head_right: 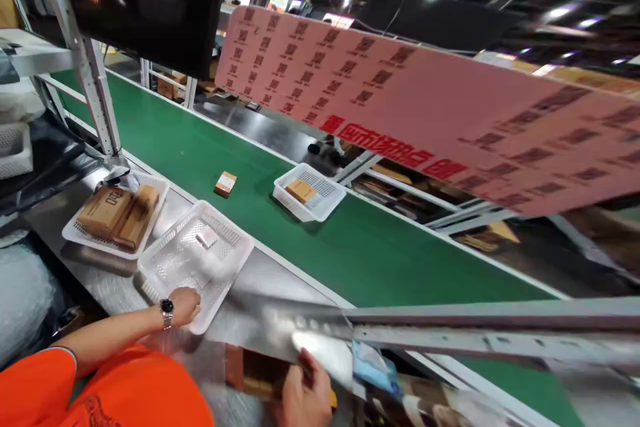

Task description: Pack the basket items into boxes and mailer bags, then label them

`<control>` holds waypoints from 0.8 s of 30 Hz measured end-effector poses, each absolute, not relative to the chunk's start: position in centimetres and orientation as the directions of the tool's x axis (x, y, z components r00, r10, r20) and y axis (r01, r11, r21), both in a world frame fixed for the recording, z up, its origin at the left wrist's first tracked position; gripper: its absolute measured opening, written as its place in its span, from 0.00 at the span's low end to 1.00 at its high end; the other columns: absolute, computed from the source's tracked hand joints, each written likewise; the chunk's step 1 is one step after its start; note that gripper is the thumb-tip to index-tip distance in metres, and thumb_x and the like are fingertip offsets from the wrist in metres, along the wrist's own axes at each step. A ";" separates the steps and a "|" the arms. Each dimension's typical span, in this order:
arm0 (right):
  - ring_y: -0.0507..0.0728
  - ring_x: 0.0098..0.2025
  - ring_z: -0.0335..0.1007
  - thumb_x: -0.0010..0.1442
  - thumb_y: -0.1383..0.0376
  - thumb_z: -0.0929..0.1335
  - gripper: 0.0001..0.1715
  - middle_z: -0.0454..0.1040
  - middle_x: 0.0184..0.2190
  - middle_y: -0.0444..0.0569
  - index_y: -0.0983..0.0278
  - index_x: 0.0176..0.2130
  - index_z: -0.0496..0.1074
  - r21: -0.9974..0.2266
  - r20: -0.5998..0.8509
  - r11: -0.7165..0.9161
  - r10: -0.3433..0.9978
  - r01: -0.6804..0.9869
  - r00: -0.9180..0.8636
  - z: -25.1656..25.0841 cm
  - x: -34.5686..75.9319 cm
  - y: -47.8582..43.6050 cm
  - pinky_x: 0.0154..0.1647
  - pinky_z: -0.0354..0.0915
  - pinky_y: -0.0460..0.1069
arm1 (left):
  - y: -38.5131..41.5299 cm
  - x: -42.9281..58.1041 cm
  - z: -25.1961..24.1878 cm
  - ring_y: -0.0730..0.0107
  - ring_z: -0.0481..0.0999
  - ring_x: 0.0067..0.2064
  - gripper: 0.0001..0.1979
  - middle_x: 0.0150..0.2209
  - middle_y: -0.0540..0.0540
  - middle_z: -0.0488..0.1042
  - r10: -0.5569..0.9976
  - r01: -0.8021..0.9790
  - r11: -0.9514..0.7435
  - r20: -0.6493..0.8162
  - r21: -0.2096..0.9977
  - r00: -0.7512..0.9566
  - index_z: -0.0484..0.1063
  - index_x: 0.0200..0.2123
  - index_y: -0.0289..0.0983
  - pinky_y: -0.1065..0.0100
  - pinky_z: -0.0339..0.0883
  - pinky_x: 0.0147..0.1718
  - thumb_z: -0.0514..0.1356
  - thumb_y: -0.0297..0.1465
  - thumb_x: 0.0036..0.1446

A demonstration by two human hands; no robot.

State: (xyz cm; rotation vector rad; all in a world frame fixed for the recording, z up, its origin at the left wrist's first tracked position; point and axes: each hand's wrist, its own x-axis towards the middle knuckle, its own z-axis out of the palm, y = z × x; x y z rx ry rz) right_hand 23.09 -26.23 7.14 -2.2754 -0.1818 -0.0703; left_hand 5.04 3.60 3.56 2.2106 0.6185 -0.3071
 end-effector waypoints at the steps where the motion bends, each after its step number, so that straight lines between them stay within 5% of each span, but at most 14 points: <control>1: 0.77 0.54 0.88 0.58 0.44 0.69 0.28 0.89 0.52 0.64 0.55 0.50 0.84 -0.782 0.092 -0.593 0.197 0.193 0.976 7.2 22.7 -23.7 0.60 0.82 0.69 | 3.8 4.7 3.1 0.27 0.83 0.66 0.17 0.57 0.18 0.85 0.318 0.538 -0.587 -0.438 0.605 0.841 0.88 0.49 0.29 0.38 0.74 0.69 0.61 0.33 0.73; 5: 0.72 0.50 0.88 0.61 0.44 0.69 0.29 0.90 0.50 0.62 0.60 0.48 0.85 -0.848 -0.124 -0.451 0.682 0.280 0.721 5.3 19.5 -11.3 0.52 0.84 0.65 | 3.1 3.7 2.2 0.27 0.87 0.60 0.21 0.50 0.18 0.87 0.219 0.512 -0.654 -0.509 0.557 0.832 0.90 0.43 0.29 0.39 0.80 0.60 0.61 0.38 0.75; 8: 0.69 0.47 0.87 0.57 0.51 0.74 0.24 0.89 0.49 0.59 0.61 0.48 0.85 -0.814 -0.214 -0.470 0.789 0.342 0.575 2.0 16.6 -3.3 0.53 0.83 0.63 | 2.1 2.9 2.4 0.32 0.90 0.57 0.16 0.48 0.25 0.90 0.091 0.426 -0.667 -0.500 0.612 0.861 0.91 0.39 0.36 0.46 0.82 0.55 0.66 0.40 0.72; 11: 0.70 0.51 0.85 0.51 0.58 0.81 0.26 0.86 0.55 0.60 0.61 0.50 0.85 -0.731 -0.263 -0.508 0.825 0.456 0.500 -0.8 14.7 0.9 0.59 0.79 0.62 | 2.5 1.6 3.0 0.39 0.91 0.55 0.12 0.47 0.33 0.91 0.014 0.349 -0.637 -0.442 0.687 0.897 0.89 0.36 0.42 0.52 0.82 0.53 0.70 0.41 0.69; 15: 0.68 0.46 0.84 0.59 0.53 0.78 0.13 0.85 0.41 0.57 0.59 0.35 0.83 -0.707 -0.266 -0.515 0.828 0.484 0.493 -2.2 14.6 1.5 0.56 0.77 0.60 | 5.8 -0.7 4.3 0.44 0.91 0.50 0.13 0.46 0.35 0.91 0.169 0.369 -0.561 -0.334 0.741 0.927 0.88 0.36 0.41 0.55 0.79 0.50 0.67 0.38 0.71; 20: 0.67 0.40 0.81 0.70 0.29 0.63 0.41 0.84 0.34 0.55 0.59 0.31 0.80 -0.759 -0.211 -0.501 0.793 0.416 0.571 -0.6 16.8 -0.5 0.47 0.76 0.59 | 11.0 -2.2 5.4 0.53 0.87 0.42 0.18 0.38 0.38 0.88 0.470 0.506 -0.367 -0.313 0.781 0.825 0.83 0.32 0.40 0.60 0.72 0.46 0.60 0.38 0.75; 24: 0.62 0.35 0.72 0.68 0.26 0.65 0.43 0.77 0.28 0.49 0.58 0.28 0.76 -0.859 -0.177 -0.418 0.785 0.296 0.594 1.7 17.2 -1.3 0.39 0.68 0.55 | 12.5 -0.5 5.6 0.55 0.84 0.40 0.17 0.37 0.40 0.87 0.609 0.539 -0.105 -0.374 0.836 0.699 0.84 0.39 0.39 0.61 0.71 0.42 0.66 0.47 0.69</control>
